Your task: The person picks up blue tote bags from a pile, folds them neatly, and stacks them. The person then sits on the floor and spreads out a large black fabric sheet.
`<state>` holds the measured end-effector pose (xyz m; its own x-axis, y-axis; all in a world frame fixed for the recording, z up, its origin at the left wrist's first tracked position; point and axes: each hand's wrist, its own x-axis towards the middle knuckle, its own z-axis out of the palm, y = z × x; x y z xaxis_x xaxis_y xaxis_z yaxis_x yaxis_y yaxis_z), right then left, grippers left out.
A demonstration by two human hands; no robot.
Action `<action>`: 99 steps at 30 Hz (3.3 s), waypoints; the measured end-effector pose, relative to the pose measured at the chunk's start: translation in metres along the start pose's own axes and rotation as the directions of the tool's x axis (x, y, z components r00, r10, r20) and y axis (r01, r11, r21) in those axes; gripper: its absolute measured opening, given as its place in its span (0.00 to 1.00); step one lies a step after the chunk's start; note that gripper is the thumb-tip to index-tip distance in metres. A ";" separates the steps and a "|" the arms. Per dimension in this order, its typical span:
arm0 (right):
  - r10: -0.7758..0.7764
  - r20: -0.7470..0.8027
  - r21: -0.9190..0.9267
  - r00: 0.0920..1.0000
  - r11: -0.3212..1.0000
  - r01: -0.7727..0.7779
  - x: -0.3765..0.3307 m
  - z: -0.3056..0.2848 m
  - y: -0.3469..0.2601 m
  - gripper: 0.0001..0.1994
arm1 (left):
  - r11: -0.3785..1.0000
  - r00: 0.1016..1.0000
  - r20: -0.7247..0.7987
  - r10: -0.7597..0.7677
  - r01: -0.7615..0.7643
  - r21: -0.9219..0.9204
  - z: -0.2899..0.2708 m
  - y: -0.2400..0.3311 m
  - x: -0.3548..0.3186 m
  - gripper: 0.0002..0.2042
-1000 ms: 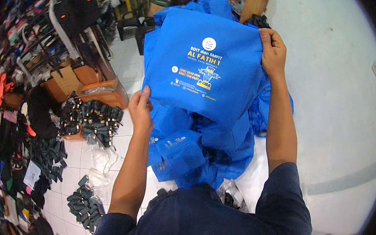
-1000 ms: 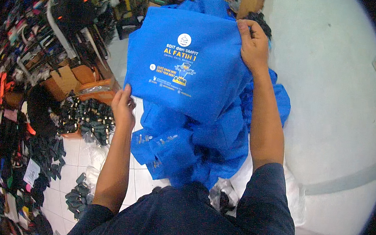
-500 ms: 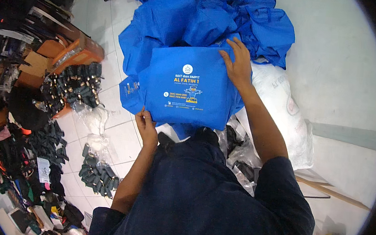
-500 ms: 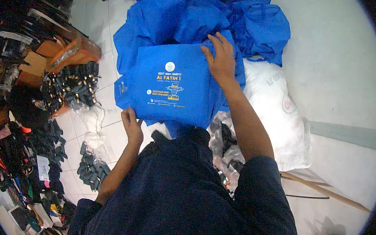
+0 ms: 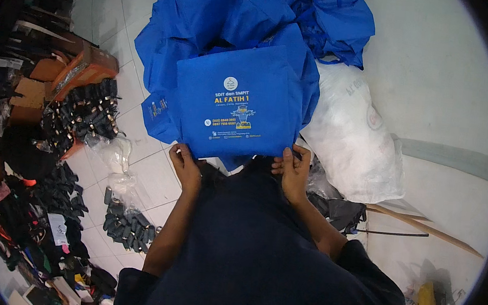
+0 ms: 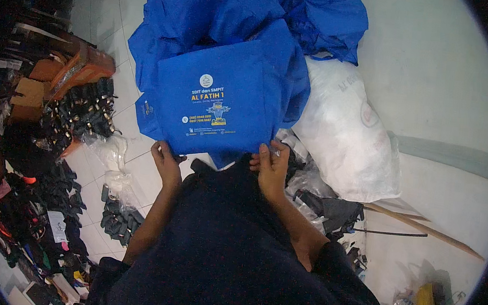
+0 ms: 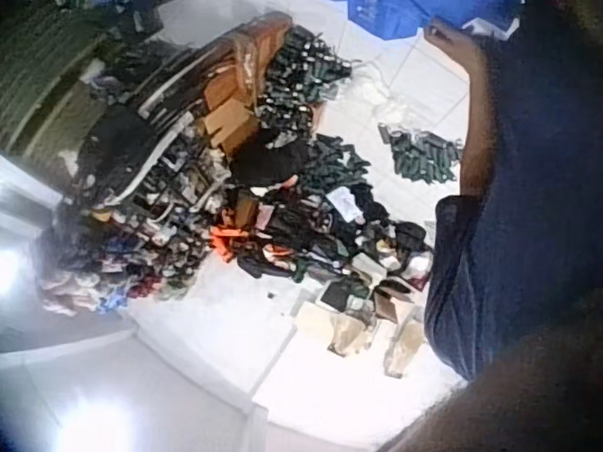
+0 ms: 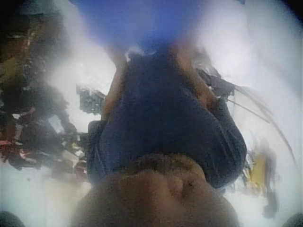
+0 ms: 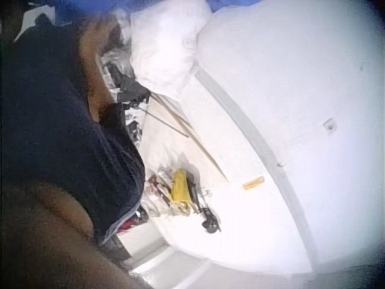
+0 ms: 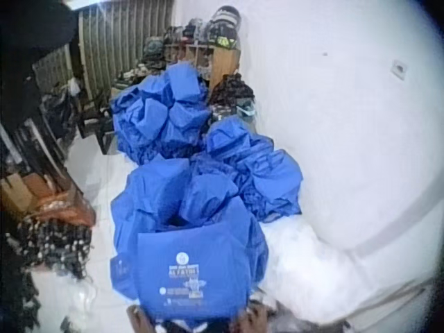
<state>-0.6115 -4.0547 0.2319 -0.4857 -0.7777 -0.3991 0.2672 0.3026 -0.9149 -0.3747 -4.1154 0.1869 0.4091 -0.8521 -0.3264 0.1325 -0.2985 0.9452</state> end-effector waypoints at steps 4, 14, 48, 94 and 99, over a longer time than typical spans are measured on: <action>-0.043 -0.066 0.035 0.997 0.998 0.045 0.005 0.002 0.007 0.16 | 0.976 0.997 0.079 -0.014 0.031 -0.214 -0.001 -0.005 -0.001 0.12; -0.039 -0.055 -0.040 0.998 0.999 0.037 0.012 -0.005 0.007 0.18 | 0.988 0.998 0.061 0.013 -0.003 -0.157 -0.007 -0.007 0.008 0.09; -0.186 0.115 -0.067 0.976 0.979 0.194 0.023 -0.014 -0.005 0.16 | 0.985 0.860 0.496 0.115 -0.033 -0.170 0.058 0.152 0.161 0.11; -0.538 0.563 -0.128 0.627 0.693 0.710 0.150 0.168 -0.233 0.25 | 0.894 0.765 0.518 0.382 -0.449 0.003 -0.034 0.255 0.138 0.10; -0.488 0.577 -0.168 0.655 0.714 0.679 0.146 0.174 -0.232 0.24 | 0.886 0.803 0.552 0.225 -0.404 0.226 -0.011 0.273 0.126 0.13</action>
<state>-0.5995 -4.3350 0.3968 0.0314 -0.9751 0.2196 -0.2788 -0.2195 -0.9349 -0.2769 -4.2998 0.4040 -0.1400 -0.9886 -0.0546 -0.2519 -0.0178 0.9676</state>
